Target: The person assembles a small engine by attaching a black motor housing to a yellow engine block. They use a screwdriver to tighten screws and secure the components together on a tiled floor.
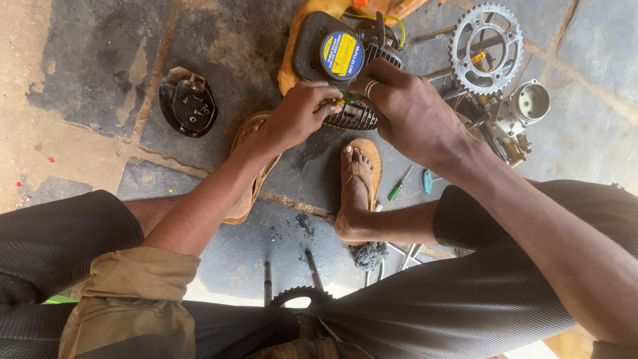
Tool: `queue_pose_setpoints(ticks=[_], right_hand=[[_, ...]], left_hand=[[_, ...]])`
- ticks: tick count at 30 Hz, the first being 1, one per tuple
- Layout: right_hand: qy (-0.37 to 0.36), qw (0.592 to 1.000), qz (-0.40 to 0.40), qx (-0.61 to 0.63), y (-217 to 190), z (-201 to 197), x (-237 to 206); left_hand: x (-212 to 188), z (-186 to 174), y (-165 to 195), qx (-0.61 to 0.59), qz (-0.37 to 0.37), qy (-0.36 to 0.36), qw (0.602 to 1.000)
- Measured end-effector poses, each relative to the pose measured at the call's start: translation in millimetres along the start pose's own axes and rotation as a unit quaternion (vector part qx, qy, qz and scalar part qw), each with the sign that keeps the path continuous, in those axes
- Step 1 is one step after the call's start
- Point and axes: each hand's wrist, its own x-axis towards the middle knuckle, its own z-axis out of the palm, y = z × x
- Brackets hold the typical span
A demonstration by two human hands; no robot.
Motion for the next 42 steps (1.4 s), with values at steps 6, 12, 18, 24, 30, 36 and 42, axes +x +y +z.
queue_pose_setpoints(ticks=[6,12,18,24,30,36,42], right_hand=[[-0.001,1.000,-0.011,-0.010,-5.0,0.7,0.3],[-0.008,1.000,-0.008,0.000,-9.5,-5.8,1.0],[-0.019,1.000,-0.007,-0.008,-8.2,-4.2,-0.1],[-0.020,0.998,-0.045,-0.046,-2.9,3.7,0.8],[-0.026,0.991,0.009,-0.131,-4.9,11.0,10.1],[-0.194,0.927,0.191,-0.258,-13.3,2.9,21.2],[0.050,0.991,-0.100,-0.079,-8.0,-19.4,4.6]], left_hand=[[-1.7,-2.1,2.4,0.001,0.006,-0.006,1.000],[-2.3,-3.4,3.0,0.005,0.013,-0.003,1.000],[-3.2,-3.4,2.0,-0.002,0.012,-0.002,1.000],[-2.1,-2.8,4.1,0.004,-0.008,-0.016,1.000],[-6.2,4.0,0.3,0.040,0.013,0.050,0.998],[-7.4,23.2,-8.8,0.068,-0.006,0.094,0.993],[-6.3,19.6,-8.7,0.064,-0.050,0.057,0.995]])
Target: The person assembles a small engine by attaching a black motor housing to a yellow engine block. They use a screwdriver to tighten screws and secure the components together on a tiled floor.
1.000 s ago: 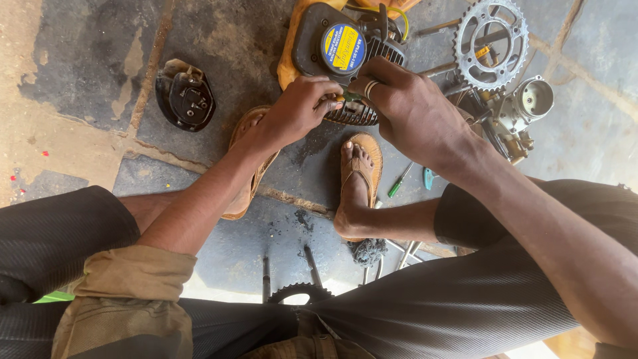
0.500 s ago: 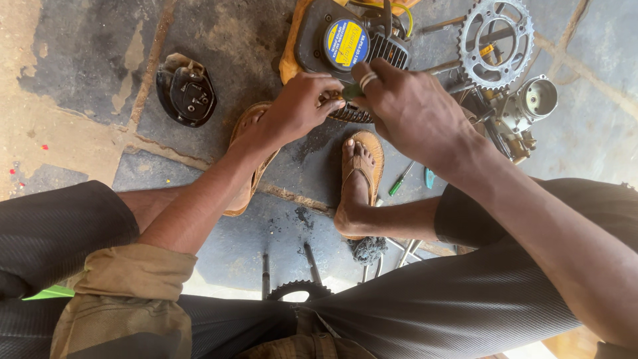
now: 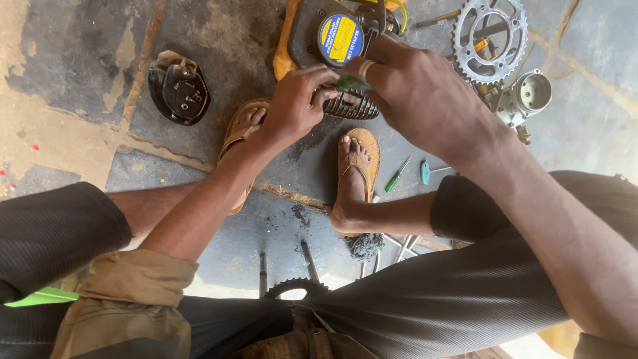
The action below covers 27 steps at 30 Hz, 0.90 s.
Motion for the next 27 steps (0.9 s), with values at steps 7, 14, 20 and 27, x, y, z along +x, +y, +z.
queue_pose_setpoints(ticks=[7,14,20,27], right_hand=[[-0.117,0.981,0.127,-0.084,6.3,13.0,6.4],[-0.109,0.989,0.093,-0.035,0.0,-5.3,18.6],[-0.031,0.997,-0.005,-0.072,1.2,1.1,7.8],[-0.218,0.944,0.217,-0.121,-1.5,16.7,22.9]], left_hand=[[2.8,-0.3,12.3,-0.054,0.060,0.055,0.995],[4.3,-0.9,8.0,-0.077,-0.019,0.007,0.997],[9.5,-16.1,3.6,-0.089,-0.004,-0.070,0.994],[1.7,-1.9,6.5,-0.218,0.004,0.053,0.975]])
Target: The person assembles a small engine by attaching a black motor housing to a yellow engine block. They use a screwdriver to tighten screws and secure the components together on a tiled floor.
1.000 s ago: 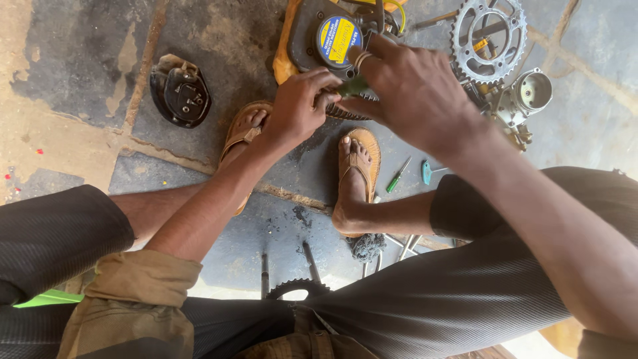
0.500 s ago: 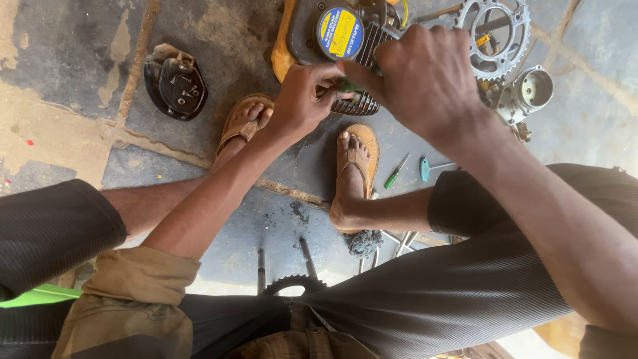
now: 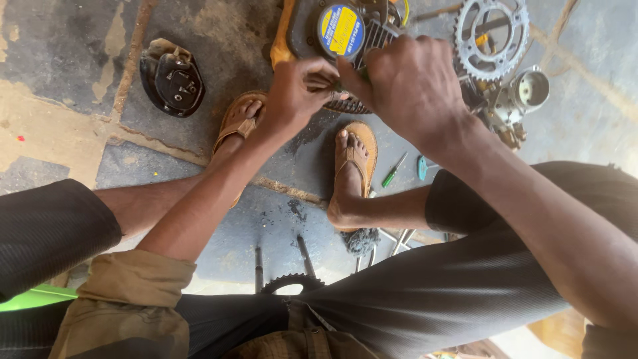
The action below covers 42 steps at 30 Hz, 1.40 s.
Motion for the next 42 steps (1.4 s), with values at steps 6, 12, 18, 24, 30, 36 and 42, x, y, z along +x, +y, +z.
queue_pose_setpoints(ticks=[6,12,18,24,30,36,42], right_hand=[[0.167,0.961,-0.188,0.118,-1.0,-29.9,-15.2],[0.178,0.958,-0.214,0.072,15.0,-3.9,-20.6],[0.115,0.991,-0.062,-0.012,8.3,20.1,-4.0],[0.045,0.996,-0.013,-0.070,0.6,-19.9,-13.4],[0.192,0.955,-0.217,0.058,13.4,-15.3,-25.5],[0.192,0.964,-0.181,-0.011,10.0,13.4,-17.9],[0.204,0.974,-0.084,-0.053,9.1,6.7,-7.6]], left_hand=[[-4.0,5.8,-5.5,0.098,-0.010,-0.006,0.995],[4.4,-4.4,3.0,0.116,0.010,-0.078,0.990],[-3.6,7.9,9.7,-0.036,-0.026,0.014,0.999],[-11.7,16.5,-8.0,-0.014,0.034,0.041,0.998],[-0.4,3.2,-11.0,0.063,0.068,-0.039,0.995],[-3.5,9.0,4.7,0.066,0.033,0.026,0.997],[-6.1,25.0,-4.9,-0.043,0.062,0.080,0.994]])
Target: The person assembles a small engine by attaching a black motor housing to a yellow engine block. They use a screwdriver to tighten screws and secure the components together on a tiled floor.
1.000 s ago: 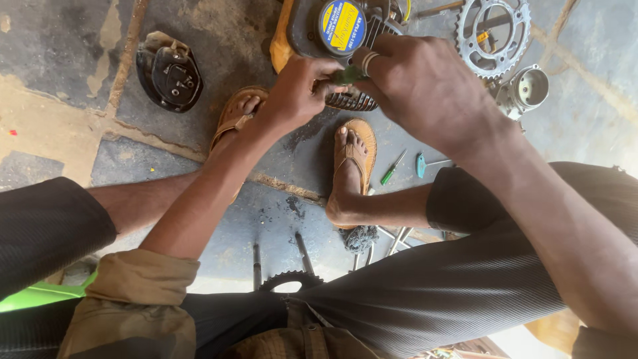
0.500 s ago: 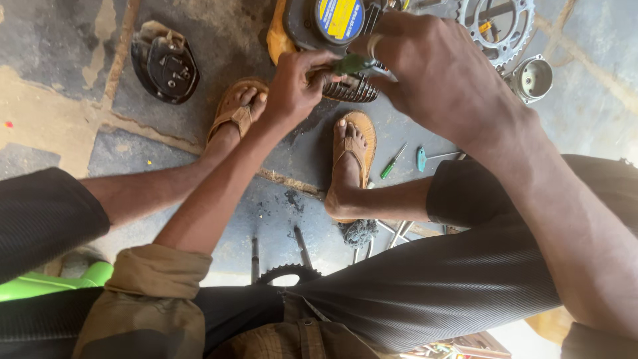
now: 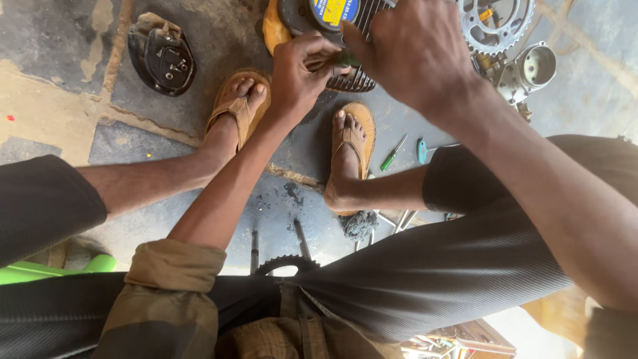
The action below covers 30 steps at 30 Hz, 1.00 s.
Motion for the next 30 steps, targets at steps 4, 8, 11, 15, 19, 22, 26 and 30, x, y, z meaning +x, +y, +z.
queue_pose_setpoints(ticks=[4,8,11,15,19,22,26,30], right_hand=[[-0.077,0.994,-0.017,0.077,8.4,-12.3,-8.1],[0.025,0.985,-0.152,0.077,10.5,-15.3,-17.5],[0.010,0.989,-0.147,0.013,7.9,-9.1,-18.3],[-0.112,0.991,-0.028,-0.074,4.1,3.3,-12.0],[-0.101,0.994,0.015,-0.033,7.3,10.2,-4.0],[-0.077,0.992,-0.094,-0.040,6.7,13.5,-2.8],[-0.192,0.953,-0.206,-0.110,0.9,19.5,-2.2],[-0.261,0.885,-0.303,-0.236,7.5,24.1,8.7]], left_hand=[[2.2,-5.9,-8.3,0.016,0.035,0.012,0.999],[4.8,-19.0,-11.3,0.114,0.010,-0.048,0.992],[8.0,-22.5,-12.2,0.136,-0.003,-0.098,0.986],[9.5,-17.3,-9.8,0.092,-0.021,-0.083,0.992],[-18.7,4.2,-1.8,0.038,0.010,0.131,0.991],[-53.8,29.9,-0.1,-0.026,-0.171,0.349,0.921],[-61.7,43.7,-13.0,-0.143,-0.362,0.260,0.884],[-50.4,50.1,-24.9,-0.144,-0.345,0.209,0.904]])
